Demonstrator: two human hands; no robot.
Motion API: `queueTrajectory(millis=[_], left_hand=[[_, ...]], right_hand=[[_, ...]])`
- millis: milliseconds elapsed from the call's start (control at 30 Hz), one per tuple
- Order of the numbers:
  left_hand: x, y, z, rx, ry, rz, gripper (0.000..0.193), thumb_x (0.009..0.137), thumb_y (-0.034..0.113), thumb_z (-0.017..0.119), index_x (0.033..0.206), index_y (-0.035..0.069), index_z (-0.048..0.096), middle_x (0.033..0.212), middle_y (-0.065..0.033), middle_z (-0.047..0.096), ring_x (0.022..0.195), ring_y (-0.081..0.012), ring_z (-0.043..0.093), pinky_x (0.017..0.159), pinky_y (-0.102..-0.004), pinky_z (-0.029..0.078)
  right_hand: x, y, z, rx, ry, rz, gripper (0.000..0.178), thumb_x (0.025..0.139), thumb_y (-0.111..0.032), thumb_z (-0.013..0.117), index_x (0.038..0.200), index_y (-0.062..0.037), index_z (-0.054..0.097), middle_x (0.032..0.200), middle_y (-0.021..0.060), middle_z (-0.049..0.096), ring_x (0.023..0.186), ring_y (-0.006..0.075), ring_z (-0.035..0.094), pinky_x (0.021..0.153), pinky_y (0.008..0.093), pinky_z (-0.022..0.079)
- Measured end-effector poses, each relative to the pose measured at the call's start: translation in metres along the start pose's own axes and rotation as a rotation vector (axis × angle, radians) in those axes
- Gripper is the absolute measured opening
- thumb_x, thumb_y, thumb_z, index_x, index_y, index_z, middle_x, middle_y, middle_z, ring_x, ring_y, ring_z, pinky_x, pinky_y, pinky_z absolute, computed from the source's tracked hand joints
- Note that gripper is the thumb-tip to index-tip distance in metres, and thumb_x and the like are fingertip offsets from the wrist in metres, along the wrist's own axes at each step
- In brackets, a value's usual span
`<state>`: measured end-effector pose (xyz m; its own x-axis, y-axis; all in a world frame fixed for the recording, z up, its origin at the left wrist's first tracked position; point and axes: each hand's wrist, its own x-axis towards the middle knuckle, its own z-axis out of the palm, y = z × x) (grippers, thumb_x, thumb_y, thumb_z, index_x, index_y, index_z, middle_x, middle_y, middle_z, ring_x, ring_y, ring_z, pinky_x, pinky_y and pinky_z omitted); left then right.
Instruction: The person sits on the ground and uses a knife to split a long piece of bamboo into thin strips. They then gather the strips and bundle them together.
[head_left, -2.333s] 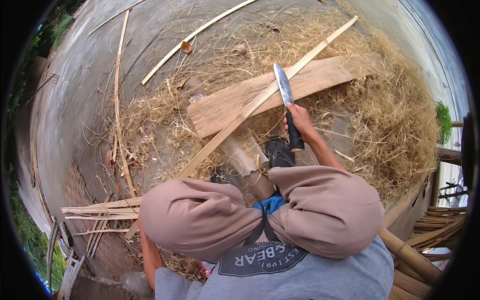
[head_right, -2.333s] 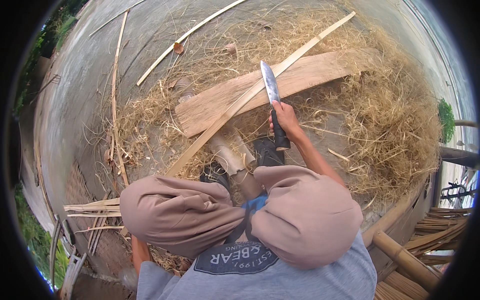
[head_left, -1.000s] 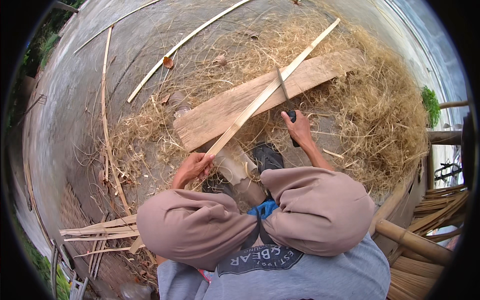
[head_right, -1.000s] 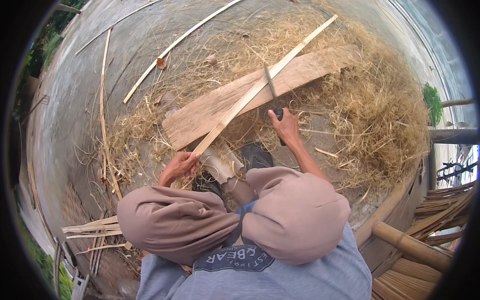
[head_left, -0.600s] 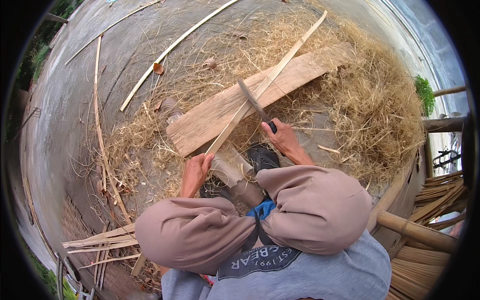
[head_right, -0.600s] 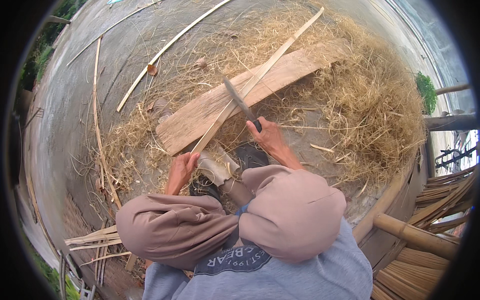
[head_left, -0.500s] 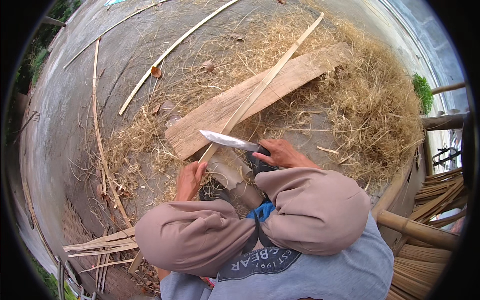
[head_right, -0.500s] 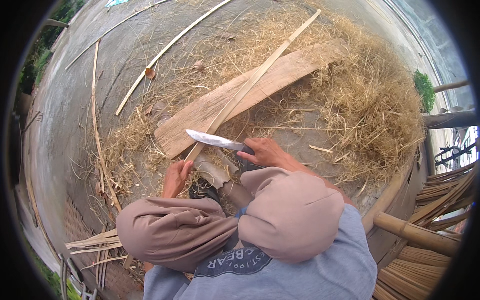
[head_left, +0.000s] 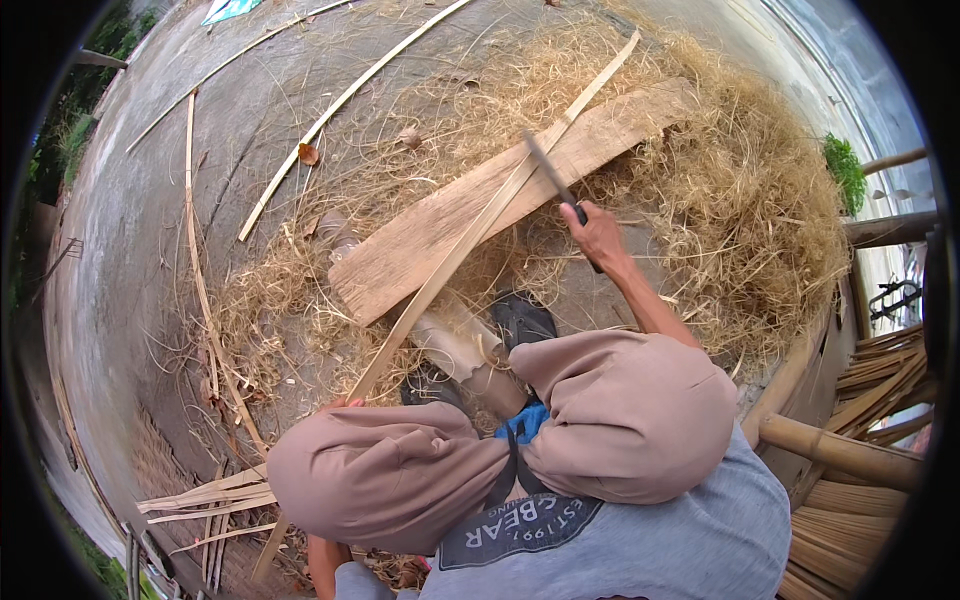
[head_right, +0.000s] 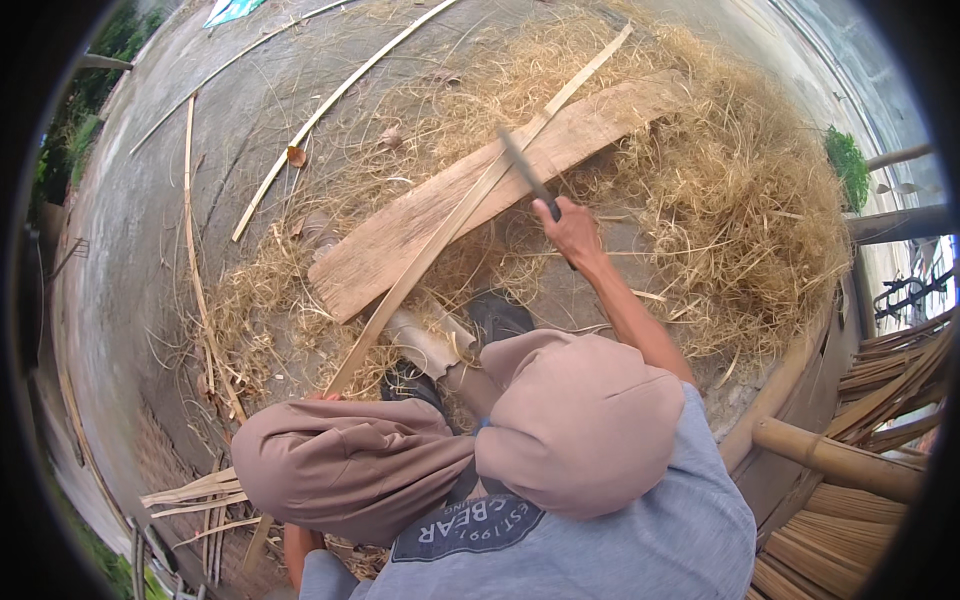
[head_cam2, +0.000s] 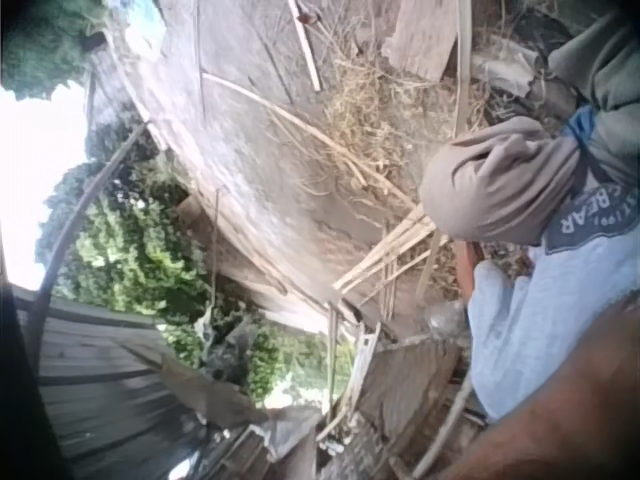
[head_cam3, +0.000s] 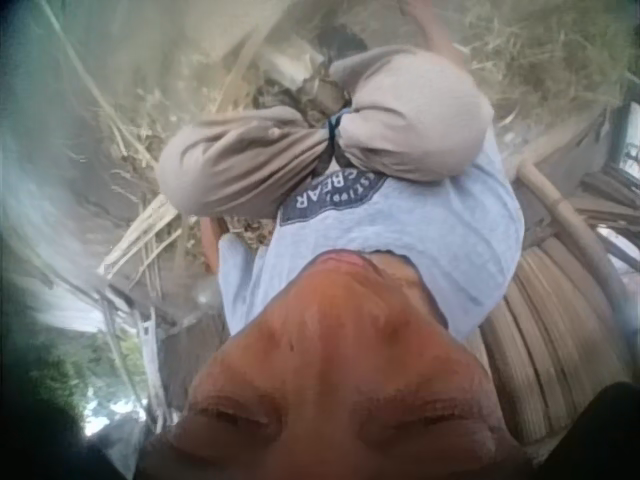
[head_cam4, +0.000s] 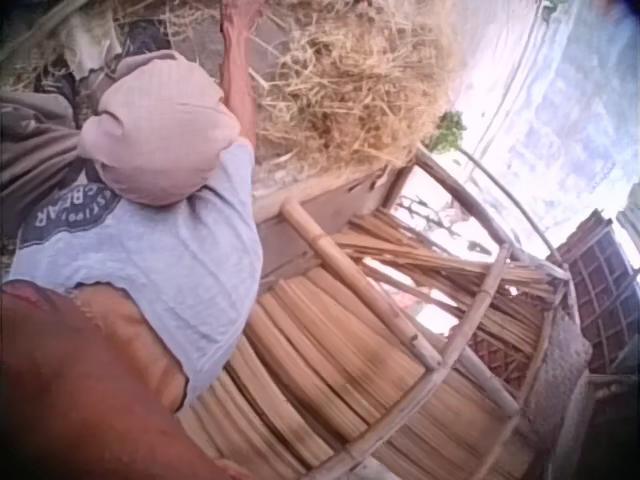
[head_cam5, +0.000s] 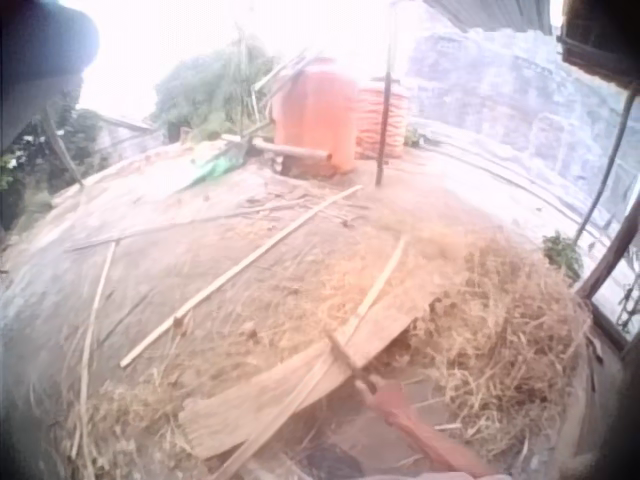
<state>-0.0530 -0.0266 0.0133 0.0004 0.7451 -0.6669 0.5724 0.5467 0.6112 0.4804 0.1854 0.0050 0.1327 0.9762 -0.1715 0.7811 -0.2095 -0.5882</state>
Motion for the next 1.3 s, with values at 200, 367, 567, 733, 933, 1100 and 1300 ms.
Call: queueTrajectory(millis=[200, 367, 567, 733, 933, 1100, 1300], left_hand=[[-0.013, -0.020, -0.006, -0.159, -0.011, -0.086, 0.029, 0.096, 0.032, 0.073, 0.094, 0.003, 0.073, 0.071, -0.0096, 0.068, 0.058, -0.0126, 0.057, 0.054, -0.0336, 0.043], [-0.003, -0.014, -0.009, -0.288, 0.085, -0.078, 0.028, 0.095, 0.030, 0.075, 0.097, 0.003, 0.074, 0.073, -0.0099, 0.070, 0.059, -0.0122, 0.058, 0.055, -0.0332, 0.044], [0.054, 0.062, 0.058, -0.040, 0.355, 0.574, 0.042, 0.094, 0.032, 0.076, 0.128, 0.008, 0.071, 0.088, -0.0115, 0.075, 0.069, -0.0160, 0.064, 0.065, -0.0348, 0.050], [0.051, 0.131, 0.055, 0.097, 0.128, 0.186, 0.039, 0.095, 0.027, 0.074, 0.128, 0.007, 0.071, 0.108, -0.0083, 0.077, 0.094, -0.0126, 0.068, 0.080, -0.0292, 0.053], [0.051, 0.119, 0.044, -0.137, 0.032, 0.255, 0.042, 0.098, 0.029, 0.070, 0.127, -0.001, 0.068, 0.125, -0.0160, 0.072, 0.115, -0.0167, 0.064, 0.099, -0.0308, 0.048], [0.040, 0.098, 0.044, -0.049, 0.171, 0.393, 0.037, 0.098, 0.024, 0.071, 0.128, 0.003, 0.069, 0.094, -0.0073, 0.077, 0.088, -0.0103, 0.064, 0.080, -0.0285, 0.051], [0.011, 0.029, 0.029, -0.146, 0.225, 0.295, 0.038, 0.100, 0.024, 0.069, 0.130, 0.002, 0.067, 0.098, -0.0081, 0.077, 0.089, -0.0129, 0.067, 0.078, -0.0292, 0.052]], right_hand=[[0.002, 0.024, 0.009, -0.017, 0.073, -0.003, 0.054, 0.099, -0.055, 0.059, 0.083, -0.0028, 0.060, 0.062, 0.0194, 0.063, 0.063, 0.0367, 0.067, 0.060, 0.0499, 0.052], [0.025, 0.036, -0.013, -0.013, 0.252, -0.049, 0.059, 0.099, -0.054, 0.059, 0.079, 0.0014, 0.062, 0.059, 0.0186, 0.060, 0.059, 0.0314, 0.067, 0.053, 0.0455, 0.047], [-0.063, -0.035, 0.055, 0.215, -0.157, -0.076, 0.051, 0.098, -0.050, 0.063, 0.087, -0.0001, 0.065, 0.063, 0.0192, 0.063, 0.061, 0.0314, 0.065, 0.060, 0.0456, 0.049], [-0.137, -0.054, 0.087, 0.026, -0.201, -0.646, 0.041, 0.095, -0.044, 0.069, 0.089, -0.0046, 0.063, 0.076, 0.0166, 0.065, 0.070, 0.0348, 0.067, 0.061, 0.0461, 0.050], [-0.020, 0.012, 0.028, -0.022, -0.049, -0.331, 0.046, 0.096, -0.048, 0.068, 0.082, -0.0042, 0.060, 0.067, 0.0160, 0.061, 0.060, 0.0328, 0.063, 0.056, 0.0458, 0.048], [0.017, 0.028, -0.003, -0.007, 0.057, -0.207, 0.049, 0.097, -0.048, 0.066, 0.078, -0.0032, 0.059, 0.057, 0.0147, 0.058, 0.050, 0.0299, 0.058, 0.050, 0.0447, 0.045], [-0.044, 0.002, 0.033, -0.070, -0.123, -0.581, 0.049, 0.097, -0.048, 0.065, 0.080, -0.0033, 0.059, 0.069, 0.0135, 0.064, 0.054, 0.0252, 0.059, 0.052, 0.0411, 0.049]])
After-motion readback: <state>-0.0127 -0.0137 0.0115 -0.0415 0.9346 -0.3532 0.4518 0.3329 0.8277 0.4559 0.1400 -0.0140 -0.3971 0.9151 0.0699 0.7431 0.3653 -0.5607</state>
